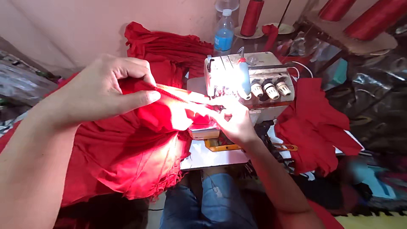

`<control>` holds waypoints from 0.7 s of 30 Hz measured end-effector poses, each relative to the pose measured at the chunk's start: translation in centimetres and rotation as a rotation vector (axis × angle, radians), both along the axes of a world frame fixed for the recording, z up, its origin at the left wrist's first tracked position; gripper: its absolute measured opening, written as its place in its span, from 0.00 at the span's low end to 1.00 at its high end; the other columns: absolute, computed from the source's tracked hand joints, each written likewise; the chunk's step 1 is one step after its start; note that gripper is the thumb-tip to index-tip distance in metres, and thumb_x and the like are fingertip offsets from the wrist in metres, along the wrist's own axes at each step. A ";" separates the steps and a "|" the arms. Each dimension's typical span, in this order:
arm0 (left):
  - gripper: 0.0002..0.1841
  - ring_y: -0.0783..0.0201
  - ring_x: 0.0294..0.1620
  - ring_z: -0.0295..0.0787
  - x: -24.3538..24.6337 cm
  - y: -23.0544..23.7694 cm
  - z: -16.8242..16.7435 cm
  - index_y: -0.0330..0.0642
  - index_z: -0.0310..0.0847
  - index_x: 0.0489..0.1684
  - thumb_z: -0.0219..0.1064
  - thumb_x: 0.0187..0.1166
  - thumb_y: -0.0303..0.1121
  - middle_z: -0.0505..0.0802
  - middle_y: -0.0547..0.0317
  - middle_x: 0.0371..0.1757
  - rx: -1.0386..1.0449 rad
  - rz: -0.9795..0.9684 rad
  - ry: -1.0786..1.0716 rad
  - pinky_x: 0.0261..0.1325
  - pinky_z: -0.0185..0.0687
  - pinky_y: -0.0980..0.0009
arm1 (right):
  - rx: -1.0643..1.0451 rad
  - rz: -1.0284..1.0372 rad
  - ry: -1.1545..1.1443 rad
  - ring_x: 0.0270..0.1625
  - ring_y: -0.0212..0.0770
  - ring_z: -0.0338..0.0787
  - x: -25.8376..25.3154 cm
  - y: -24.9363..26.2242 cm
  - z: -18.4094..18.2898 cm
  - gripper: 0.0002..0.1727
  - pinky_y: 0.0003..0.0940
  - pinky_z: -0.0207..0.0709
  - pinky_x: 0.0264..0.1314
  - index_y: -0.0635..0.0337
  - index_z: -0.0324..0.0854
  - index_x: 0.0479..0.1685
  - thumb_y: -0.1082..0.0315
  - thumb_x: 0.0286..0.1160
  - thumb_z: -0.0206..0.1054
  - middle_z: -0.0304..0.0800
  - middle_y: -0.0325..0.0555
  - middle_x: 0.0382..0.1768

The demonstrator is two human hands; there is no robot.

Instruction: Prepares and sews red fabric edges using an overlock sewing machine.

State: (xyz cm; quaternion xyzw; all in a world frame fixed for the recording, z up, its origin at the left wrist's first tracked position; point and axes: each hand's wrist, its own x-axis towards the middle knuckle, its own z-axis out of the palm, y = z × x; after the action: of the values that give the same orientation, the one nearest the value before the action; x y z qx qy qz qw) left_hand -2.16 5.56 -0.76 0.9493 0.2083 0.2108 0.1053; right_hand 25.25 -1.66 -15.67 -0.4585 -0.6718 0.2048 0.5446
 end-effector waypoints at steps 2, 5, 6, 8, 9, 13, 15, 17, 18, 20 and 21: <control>0.10 0.85 0.38 0.79 -0.1 0.0 -0.1 0.55 0.87 0.31 0.66 0.75 0.47 0.84 0.78 0.36 -0.006 0.012 0.004 0.38 0.75 0.83 | -0.111 0.085 0.126 0.20 0.20 0.77 -0.3 0.3 0.3 0.10 0.16 0.76 0.23 0.59 0.89 0.52 0.72 0.74 0.72 0.90 0.40 0.43; 0.10 0.85 0.38 0.78 -0.2 0.1 -0.1 0.55 0.87 0.31 0.66 0.75 0.46 0.84 0.79 0.36 -0.019 0.015 0.008 0.37 0.74 0.83 | -0.199 0.154 0.219 0.15 0.21 0.77 -0.6 0.4 0.9 0.10 0.16 0.75 0.19 0.63 0.86 0.53 0.74 0.75 0.70 0.87 0.38 0.25; 0.10 0.84 0.37 0.78 -0.2 0.1 0.0 0.55 0.87 0.31 0.66 0.75 0.46 0.83 0.78 0.35 -0.028 0.011 0.005 0.36 0.74 0.83 | -0.221 0.165 0.229 0.16 0.22 0.77 -0.7 0.4 1.2 0.11 0.17 0.75 0.19 0.63 0.86 0.54 0.74 0.75 0.69 0.86 0.38 0.26; 0.09 0.85 0.37 0.78 0.0 0.0 0.1 0.54 0.86 0.30 0.65 0.76 0.45 0.84 0.79 0.35 -0.047 0.022 -0.008 0.37 0.74 0.84 | -0.229 0.156 0.213 0.17 0.23 0.79 -0.8 0.4 1.7 0.11 0.17 0.77 0.19 0.64 0.86 0.53 0.74 0.75 0.70 0.86 0.39 0.25; 0.08 0.87 0.37 0.79 0.3 -0.4 0.1 0.54 0.85 0.28 0.65 0.75 0.43 0.84 0.80 0.34 -0.056 0.041 -0.026 0.37 0.74 0.87 | -0.227 0.152 0.214 0.18 0.23 0.79 -0.9 0.4 1.9 0.11 0.17 0.77 0.20 0.65 0.86 0.54 0.74 0.74 0.71 0.85 0.40 0.28; 0.08 0.87 0.39 0.80 0.3 -0.1 -0.1 0.54 0.86 0.30 0.65 0.75 0.42 0.85 0.80 0.36 -0.067 0.023 -0.034 0.39 0.76 0.86 | -0.151 0.159 0.204 0.19 0.22 0.77 -1.0 0.5 1.7 0.10 0.16 0.75 0.19 0.62 0.86 0.51 0.73 0.72 0.70 0.86 0.39 0.31; 0.09 0.84 0.39 0.80 -0.1 0.5 -0.2 0.54 0.87 0.33 0.66 0.76 0.44 0.86 0.78 0.38 -0.073 -0.023 -0.020 0.38 0.78 0.83 | -0.090 0.181 0.205 0.19 0.20 0.77 -1.0 0.6 1.4 0.09 0.14 0.74 0.20 0.61 0.87 0.50 0.73 0.73 0.70 0.88 0.37 0.32; 0.09 0.85 0.38 0.79 0.2 0.1 -0.2 0.55 0.86 0.33 0.67 0.76 0.45 0.85 0.79 0.37 -0.078 -0.019 -0.021 0.37 0.76 0.84 | -0.029 0.220 0.207 0.22 0.19 0.80 -0.7 0.7 1.2 0.09 0.14 0.76 0.22 0.61 0.87 0.50 0.73 0.73 0.70 0.89 0.36 0.35; 0.09 0.86 0.39 0.78 0.6 -0.5 -0.2 0.54 0.86 0.32 0.66 0.76 0.45 0.84 0.79 0.37 -0.069 -0.004 -0.025 0.38 0.75 0.84 | -0.006 0.220 0.178 0.22 0.19 0.80 -0.4 0.7 1.2 0.09 0.14 0.77 0.23 0.61 0.87 0.48 0.74 0.71 0.70 0.89 0.36 0.35; 0.10 0.87 0.38 0.77 1.7 -2.2 -0.1 0.52 0.87 0.30 0.66 0.74 0.45 0.83 0.78 0.35 -0.015 0.053 -0.040 0.37 0.73 0.85 | 0.051 0.201 0.058 0.20 0.19 0.78 0.5 0.3 1.2 0.08 0.14 0.76 0.22 0.63 0.88 0.44 0.73 0.70 0.68 0.87 0.39 0.33; 0.11 0.87 0.36 0.77 2.5 -3.4 -0.2 0.52 0.88 0.29 0.66 0.73 0.45 0.82 0.78 0.34 0.034 0.100 -0.042 0.35 0.72 0.87 | 0.079 0.202 -0.020 0.22 0.19 0.78 1.3 -0.1 1.1 0.09 0.14 0.76 0.24 0.63 0.89 0.43 0.72 0.70 0.67 0.87 0.40 0.35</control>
State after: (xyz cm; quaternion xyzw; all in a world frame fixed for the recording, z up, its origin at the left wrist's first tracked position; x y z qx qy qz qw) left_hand 0.36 2.17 -0.97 0.9347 0.2495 0.2391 0.0827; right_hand 26.53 -1.81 -14.55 -0.3684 -0.7277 0.2272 0.5320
